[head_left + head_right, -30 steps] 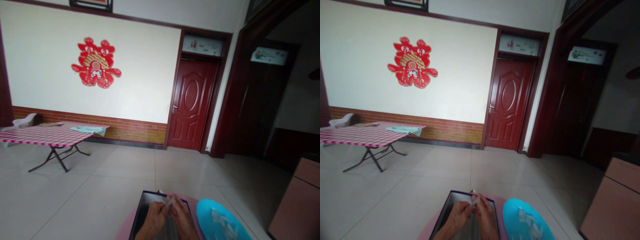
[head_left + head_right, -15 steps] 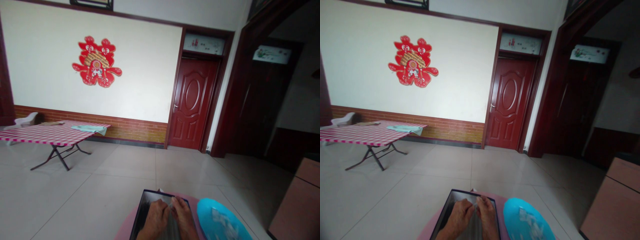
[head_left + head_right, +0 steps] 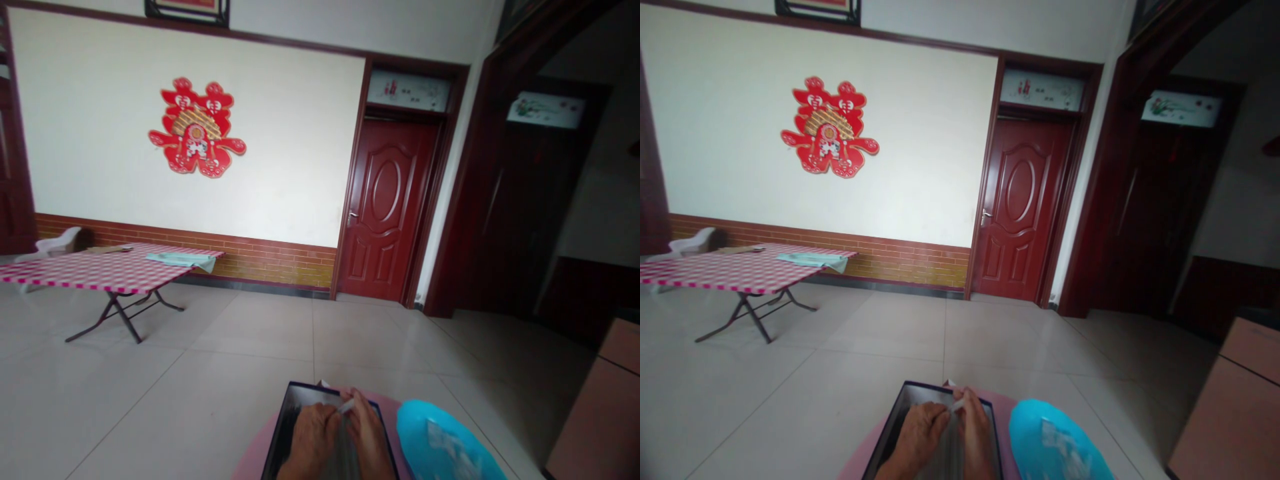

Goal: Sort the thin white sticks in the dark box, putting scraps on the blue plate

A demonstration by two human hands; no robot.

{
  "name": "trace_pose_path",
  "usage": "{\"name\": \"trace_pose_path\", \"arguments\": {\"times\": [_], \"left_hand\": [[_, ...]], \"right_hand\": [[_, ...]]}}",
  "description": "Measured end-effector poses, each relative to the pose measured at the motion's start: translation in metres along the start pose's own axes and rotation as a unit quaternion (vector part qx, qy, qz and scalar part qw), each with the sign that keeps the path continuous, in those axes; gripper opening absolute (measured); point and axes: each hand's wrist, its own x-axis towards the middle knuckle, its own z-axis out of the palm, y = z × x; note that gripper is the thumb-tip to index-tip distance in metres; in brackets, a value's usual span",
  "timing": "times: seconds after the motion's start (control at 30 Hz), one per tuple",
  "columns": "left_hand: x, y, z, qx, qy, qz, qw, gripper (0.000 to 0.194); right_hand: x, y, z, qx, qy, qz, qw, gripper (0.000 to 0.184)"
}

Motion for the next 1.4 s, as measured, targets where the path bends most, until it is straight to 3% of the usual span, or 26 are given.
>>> {"name": "trace_pose_path", "arguments": {"times": [0.1, 0.3, 0.63, 0.83, 1.03, 1.27, 1.4], "left_hand": [[0.002, -0.003, 0.004, -0.042, 0.025, 0.019, 0.999, 0.034], [0.0, -0.006, 0.013, -0.038, 0.061, 0.026, 0.997, 0.033], [-0.004, -0.007, 0.013, 0.023, 0.125, 0.091, 0.988, 0.024], [-0.003, 0.003, 0.009, 0.0, 0.063, 0.038, 0.997, 0.027], [0.001, 0.006, -0.001, -0.168, 0.024, 0.006, 0.985, 0.024], [0.007, 0.009, -0.009, -0.354, -0.08, -0.073, 0.929, 0.036], [0.004, 0.012, -0.01, -0.415, -0.15, -0.122, 0.889, 0.044]], "right_hand": [[0.0, -0.002, 0.0, 0.064, -0.026, 0.041, 0.997, 0.058], [-0.006, -0.007, -0.002, 0.023, -0.079, -0.002, 0.997, 0.046], [-0.005, -0.018, 0.001, -0.12, 0.073, -0.03, 0.99, 0.046], [-0.003, -0.011, -0.003, -0.094, 0.071, -0.023, 0.993, 0.044], [-0.001, -0.004, 0.0, 0.043, 0.0, 0.018, 0.999, 0.055], [-0.001, -0.011, 0.006, 0.118, -0.032, 0.06, 0.991, 0.061], [-0.004, -0.011, 0.009, 0.096, -0.059, 0.044, 0.993, 0.057]]}}
